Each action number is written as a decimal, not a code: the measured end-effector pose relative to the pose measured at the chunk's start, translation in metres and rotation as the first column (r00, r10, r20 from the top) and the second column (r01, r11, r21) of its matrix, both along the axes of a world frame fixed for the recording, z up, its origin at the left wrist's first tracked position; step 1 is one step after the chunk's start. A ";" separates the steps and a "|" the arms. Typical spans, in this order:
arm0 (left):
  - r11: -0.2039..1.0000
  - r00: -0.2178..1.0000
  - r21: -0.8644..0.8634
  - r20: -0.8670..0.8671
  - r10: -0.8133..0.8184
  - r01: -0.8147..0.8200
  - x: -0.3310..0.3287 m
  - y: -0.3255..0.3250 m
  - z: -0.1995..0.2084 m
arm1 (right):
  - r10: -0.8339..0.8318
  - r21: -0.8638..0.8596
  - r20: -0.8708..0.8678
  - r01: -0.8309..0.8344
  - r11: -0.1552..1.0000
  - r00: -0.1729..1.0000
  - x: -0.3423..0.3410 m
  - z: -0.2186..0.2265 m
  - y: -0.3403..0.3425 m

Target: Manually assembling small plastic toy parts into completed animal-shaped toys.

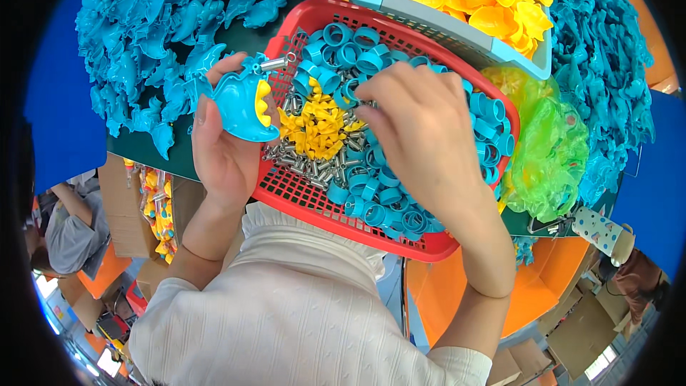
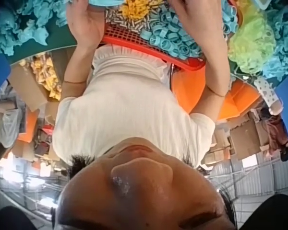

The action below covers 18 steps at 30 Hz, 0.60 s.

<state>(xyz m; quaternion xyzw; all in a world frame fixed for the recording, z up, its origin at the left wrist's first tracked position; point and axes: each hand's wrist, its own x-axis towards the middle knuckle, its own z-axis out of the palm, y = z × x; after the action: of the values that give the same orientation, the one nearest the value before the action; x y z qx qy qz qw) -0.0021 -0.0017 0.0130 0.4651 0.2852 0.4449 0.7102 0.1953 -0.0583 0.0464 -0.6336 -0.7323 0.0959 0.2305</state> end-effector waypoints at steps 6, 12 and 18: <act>1.000 1.000 0.006 0.004 0.007 -0.007 0.001 0.000 -0.001 | 0.118 -0.087 0.190 -0.103 0.991 0.975 -0.005 -0.011 0.001; 0.999 0.999 0.019 0.029 -0.028 0.027 -0.002 0.001 -0.001 | 0.003 0.106 0.213 -0.027 0.994 0.977 0.007 0.003 0.012; 0.998 0.998 -0.018 0.035 0.057 -0.057 0.003 -0.003 0.003 | -0.148 0.282 0.278 0.067 0.957 0.949 0.041 0.027 0.041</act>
<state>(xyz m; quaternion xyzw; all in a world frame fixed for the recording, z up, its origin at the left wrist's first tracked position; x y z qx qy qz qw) 0.0008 -0.0047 0.0155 0.4428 0.2894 0.4708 0.7061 0.2360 -0.0172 0.0730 -0.6428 -0.7288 -0.1131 0.2070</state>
